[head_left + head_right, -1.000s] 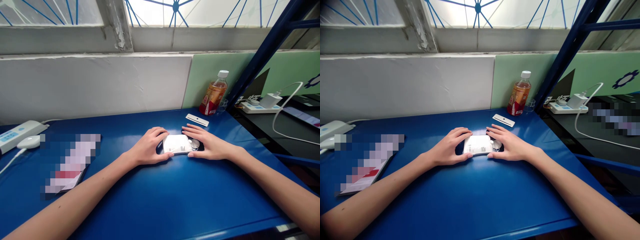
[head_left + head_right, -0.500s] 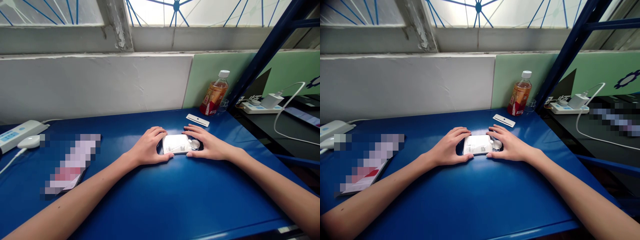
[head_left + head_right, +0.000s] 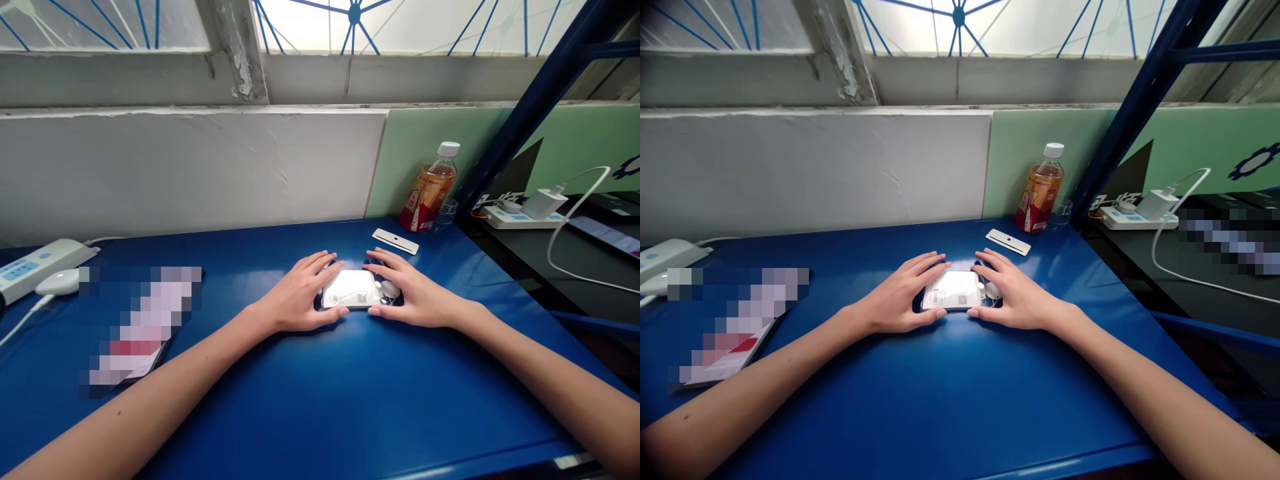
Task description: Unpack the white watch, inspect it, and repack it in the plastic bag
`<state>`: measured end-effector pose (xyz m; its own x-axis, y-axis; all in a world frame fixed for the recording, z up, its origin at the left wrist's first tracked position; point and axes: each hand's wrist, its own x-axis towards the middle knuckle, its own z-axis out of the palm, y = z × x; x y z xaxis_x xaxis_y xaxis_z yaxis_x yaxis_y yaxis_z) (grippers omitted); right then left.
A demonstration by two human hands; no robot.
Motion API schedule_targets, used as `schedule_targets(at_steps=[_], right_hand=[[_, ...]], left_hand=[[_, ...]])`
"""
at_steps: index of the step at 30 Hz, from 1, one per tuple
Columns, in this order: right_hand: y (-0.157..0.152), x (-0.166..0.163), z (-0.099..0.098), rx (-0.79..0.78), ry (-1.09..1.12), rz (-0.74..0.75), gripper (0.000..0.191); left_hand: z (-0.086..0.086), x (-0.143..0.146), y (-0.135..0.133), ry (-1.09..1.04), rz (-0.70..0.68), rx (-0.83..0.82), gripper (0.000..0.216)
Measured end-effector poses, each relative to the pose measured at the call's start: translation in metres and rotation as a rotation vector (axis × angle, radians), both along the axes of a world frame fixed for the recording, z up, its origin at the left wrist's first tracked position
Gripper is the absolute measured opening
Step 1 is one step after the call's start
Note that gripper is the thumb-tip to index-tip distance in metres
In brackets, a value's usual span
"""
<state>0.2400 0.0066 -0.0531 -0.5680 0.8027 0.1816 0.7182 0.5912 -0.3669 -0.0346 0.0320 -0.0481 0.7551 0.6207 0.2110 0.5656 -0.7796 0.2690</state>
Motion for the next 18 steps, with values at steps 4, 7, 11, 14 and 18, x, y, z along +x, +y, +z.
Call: schedule_targets(at_steps=[4, 7, 11, 14, 18], right_hand=[[-0.0018, -0.0081, -0.0024, -0.012, 0.055, -0.079, 0.064], [-0.0024, -0.0116, -0.0040, 0.014, 0.069, -0.110, 0.057], [-0.0022, -0.0112, -0.0055, 0.035, 0.076, -0.095, 0.046], [-0.0007, -0.0095, -0.0046, 0.036, 0.078, -0.074, 0.043], [0.0005, -0.0081, 0.0023, -0.001, 0.048, 0.024, 0.044]], left_hand=[[-0.0022, -0.0002, 0.0013, -0.040, -0.022, 0.004, 0.069], [-0.0009, 0.0007, 0.0015, -0.088, -0.051, 0.007, 0.065], [0.0011, 0.0018, 0.0010, -0.118, -0.074, -0.003, 0.061], [0.0012, 0.0021, 0.0006, -0.117, -0.081, 0.000, 0.061], [0.0019, 0.0020, 0.0001, -0.102, -0.087, 0.006, 0.060]])
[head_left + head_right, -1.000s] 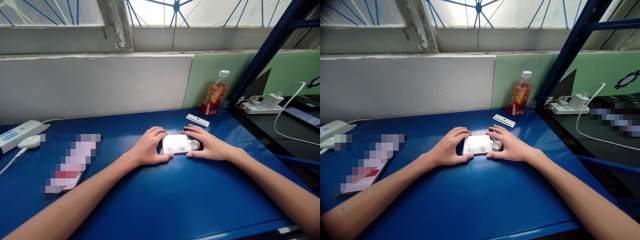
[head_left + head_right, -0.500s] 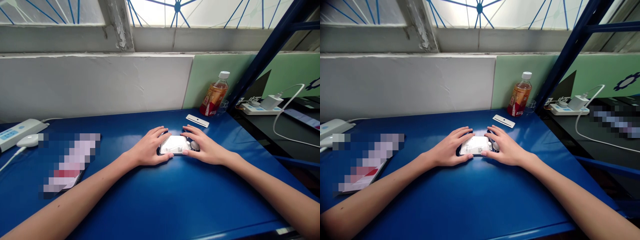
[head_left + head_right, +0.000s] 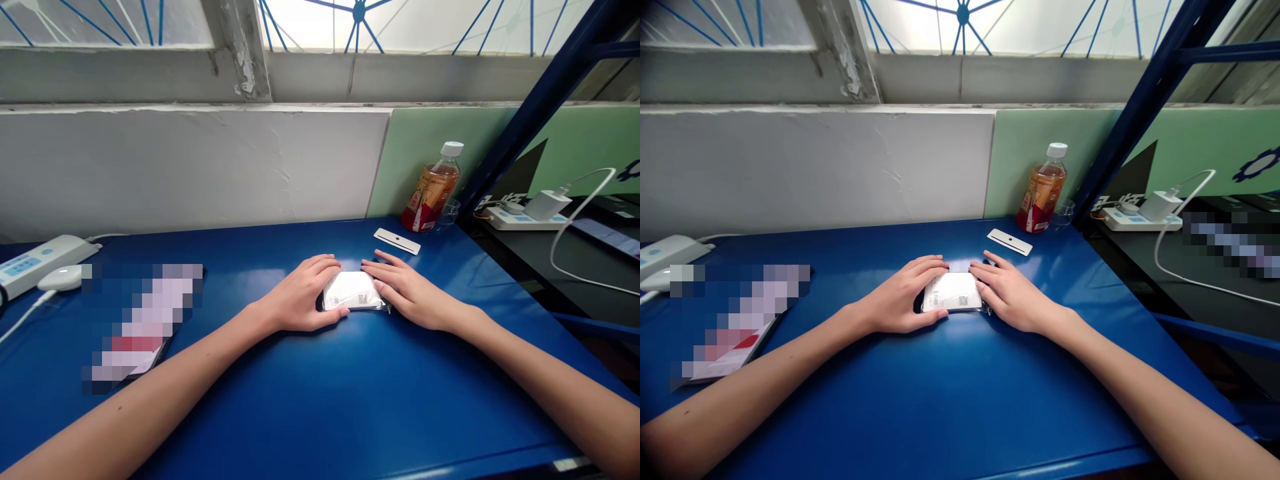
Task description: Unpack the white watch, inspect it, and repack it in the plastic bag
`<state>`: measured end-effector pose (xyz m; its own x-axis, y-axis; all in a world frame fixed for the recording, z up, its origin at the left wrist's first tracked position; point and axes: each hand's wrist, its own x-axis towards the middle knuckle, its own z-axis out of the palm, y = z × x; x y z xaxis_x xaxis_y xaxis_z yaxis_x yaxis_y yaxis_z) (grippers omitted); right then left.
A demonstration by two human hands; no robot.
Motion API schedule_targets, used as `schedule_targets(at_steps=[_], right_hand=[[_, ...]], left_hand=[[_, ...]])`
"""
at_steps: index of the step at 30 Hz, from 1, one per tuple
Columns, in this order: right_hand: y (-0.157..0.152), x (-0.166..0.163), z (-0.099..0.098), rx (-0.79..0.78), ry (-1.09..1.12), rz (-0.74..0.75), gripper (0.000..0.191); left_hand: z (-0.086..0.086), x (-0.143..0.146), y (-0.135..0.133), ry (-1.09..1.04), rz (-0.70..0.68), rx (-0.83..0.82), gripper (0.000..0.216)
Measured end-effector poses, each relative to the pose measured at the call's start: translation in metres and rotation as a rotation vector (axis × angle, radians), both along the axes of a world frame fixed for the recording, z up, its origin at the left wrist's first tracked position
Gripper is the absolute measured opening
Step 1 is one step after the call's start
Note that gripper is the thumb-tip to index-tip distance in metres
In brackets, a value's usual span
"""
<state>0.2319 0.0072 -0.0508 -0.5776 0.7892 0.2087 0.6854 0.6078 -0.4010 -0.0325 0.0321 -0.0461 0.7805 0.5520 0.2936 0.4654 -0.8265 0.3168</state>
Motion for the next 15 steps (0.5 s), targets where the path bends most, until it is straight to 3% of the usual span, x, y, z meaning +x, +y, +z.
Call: schedule_targets(at_steps=[7, 15], right_hand=[[0.0013, 0.0076, 0.0028, -0.134, -0.045, 0.031, 0.049], [0.0035, 0.0097, 0.0018, -0.154, -0.027, 0.042, 0.048]], left_hand=[[0.0026, 0.0006, -0.0015, 0.028, -0.008, 0.021, 0.057], [0.0009, 0.0009, -0.0006, 0.022, -0.011, 0.013, 0.057]])
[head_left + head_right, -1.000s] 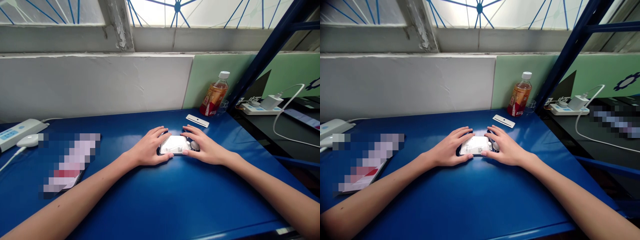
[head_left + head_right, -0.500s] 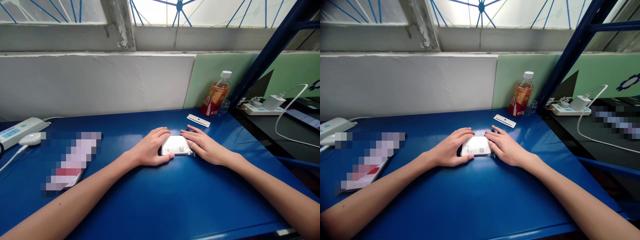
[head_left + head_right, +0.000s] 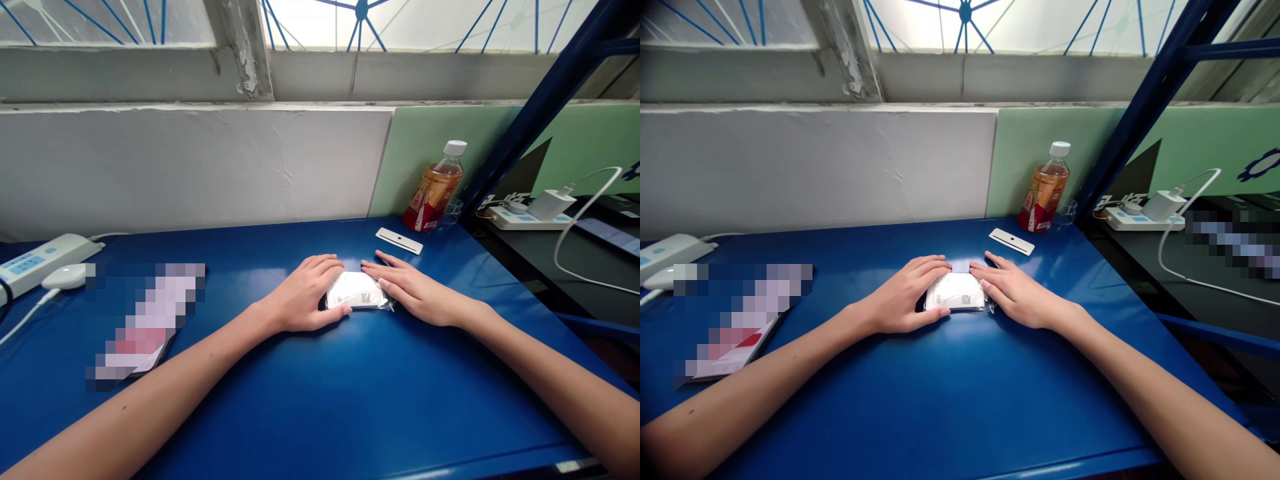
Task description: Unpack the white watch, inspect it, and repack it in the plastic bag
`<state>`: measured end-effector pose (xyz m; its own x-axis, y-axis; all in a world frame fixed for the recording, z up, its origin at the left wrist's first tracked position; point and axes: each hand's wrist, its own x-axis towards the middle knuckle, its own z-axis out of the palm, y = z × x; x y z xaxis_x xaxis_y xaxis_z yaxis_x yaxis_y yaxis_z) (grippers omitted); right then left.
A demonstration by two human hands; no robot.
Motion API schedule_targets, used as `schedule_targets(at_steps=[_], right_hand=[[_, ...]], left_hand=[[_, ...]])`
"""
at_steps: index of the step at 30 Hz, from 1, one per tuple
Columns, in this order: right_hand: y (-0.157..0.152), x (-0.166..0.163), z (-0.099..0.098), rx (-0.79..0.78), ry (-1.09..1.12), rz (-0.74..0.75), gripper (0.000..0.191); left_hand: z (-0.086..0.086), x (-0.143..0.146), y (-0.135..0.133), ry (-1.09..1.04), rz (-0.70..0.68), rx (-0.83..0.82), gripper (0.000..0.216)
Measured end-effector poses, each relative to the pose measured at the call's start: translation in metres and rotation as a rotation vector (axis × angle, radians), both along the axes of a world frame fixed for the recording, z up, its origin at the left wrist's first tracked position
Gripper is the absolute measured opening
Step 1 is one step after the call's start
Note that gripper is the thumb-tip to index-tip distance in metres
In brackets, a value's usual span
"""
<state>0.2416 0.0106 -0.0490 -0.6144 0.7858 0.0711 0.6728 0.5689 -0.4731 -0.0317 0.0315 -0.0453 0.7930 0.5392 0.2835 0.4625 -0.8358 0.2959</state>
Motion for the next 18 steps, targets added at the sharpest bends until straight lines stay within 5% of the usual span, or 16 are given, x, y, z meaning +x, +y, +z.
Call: schedule_targets(at_steps=[9, 18], right_hand=[[0.004, 0.008, -0.002, 0.016, 0.028, 0.021, 0.047], [0.008, 0.011, 0.004, 0.319, 0.124, 0.008, 0.020]], left_hand=[[0.001, -0.001, 0.000, -0.018, 0.006, 0.010, 0.052], [-0.002, -0.001, 0.000, -0.024, 0.125, 0.031, 0.048]])
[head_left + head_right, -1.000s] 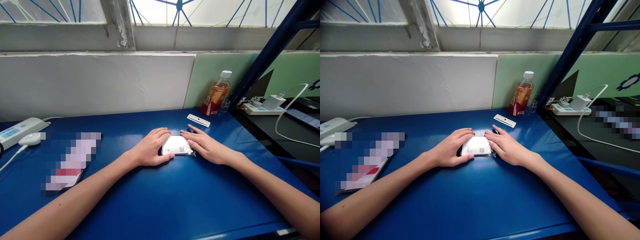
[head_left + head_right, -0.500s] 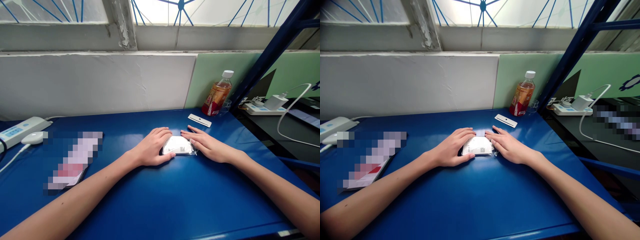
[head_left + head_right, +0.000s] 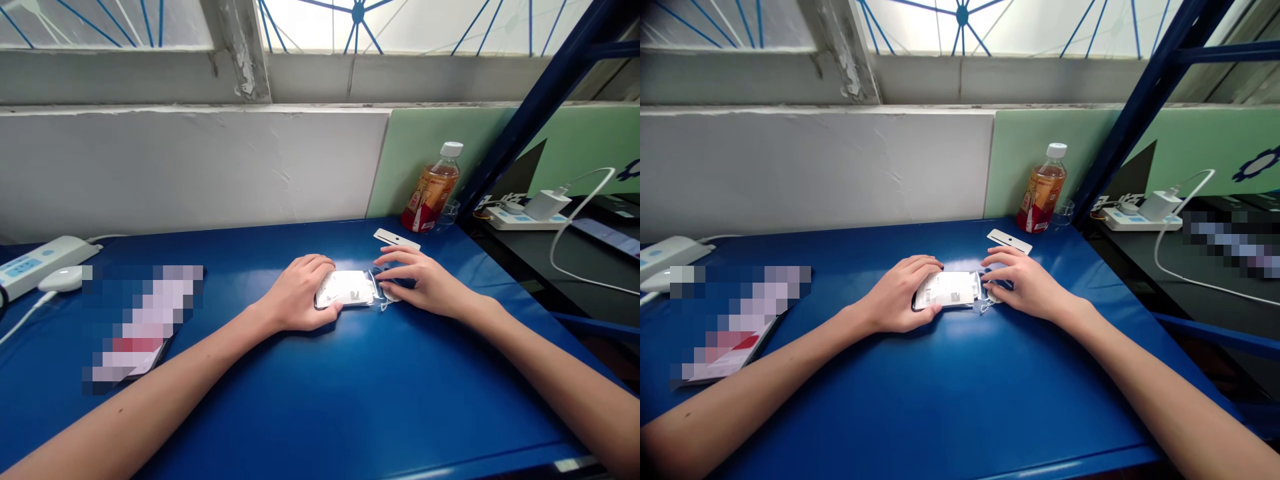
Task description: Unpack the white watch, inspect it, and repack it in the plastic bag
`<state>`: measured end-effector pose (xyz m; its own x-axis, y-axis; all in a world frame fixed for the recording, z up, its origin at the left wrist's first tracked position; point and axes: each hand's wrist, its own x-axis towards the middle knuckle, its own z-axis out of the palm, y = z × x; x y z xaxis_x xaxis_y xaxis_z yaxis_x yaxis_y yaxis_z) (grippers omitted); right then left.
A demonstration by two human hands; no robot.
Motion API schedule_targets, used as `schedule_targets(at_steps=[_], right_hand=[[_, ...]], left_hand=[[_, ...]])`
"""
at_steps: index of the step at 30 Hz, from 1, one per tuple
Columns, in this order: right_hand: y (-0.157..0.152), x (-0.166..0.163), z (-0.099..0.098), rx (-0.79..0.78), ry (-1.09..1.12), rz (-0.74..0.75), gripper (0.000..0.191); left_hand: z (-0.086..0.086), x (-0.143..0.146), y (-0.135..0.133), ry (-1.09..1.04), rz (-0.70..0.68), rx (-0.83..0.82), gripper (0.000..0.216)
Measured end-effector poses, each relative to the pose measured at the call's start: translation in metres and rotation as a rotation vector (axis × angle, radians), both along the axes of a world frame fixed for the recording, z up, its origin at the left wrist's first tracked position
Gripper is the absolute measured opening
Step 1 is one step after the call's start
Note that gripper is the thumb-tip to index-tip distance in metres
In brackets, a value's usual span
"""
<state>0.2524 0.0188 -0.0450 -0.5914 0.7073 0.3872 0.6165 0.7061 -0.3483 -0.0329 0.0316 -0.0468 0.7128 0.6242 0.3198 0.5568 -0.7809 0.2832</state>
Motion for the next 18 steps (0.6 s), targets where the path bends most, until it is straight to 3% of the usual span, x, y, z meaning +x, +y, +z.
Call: schedule_targets(at_steps=[7, 18], right_hand=[[0.0010, -0.0033, -0.0029, 0.005, 0.013, -0.024, 0.020], [-0.0011, -0.0038, -0.0065, -0.023, -0.027, -0.028, 0.023]], left_hand=[[-0.0008, -0.0027, 0.0011, 0.096, -0.067, -0.053, 0.065], [0.0021, -0.0026, 0.0029, 0.068, -0.119, -0.069, 0.062]])
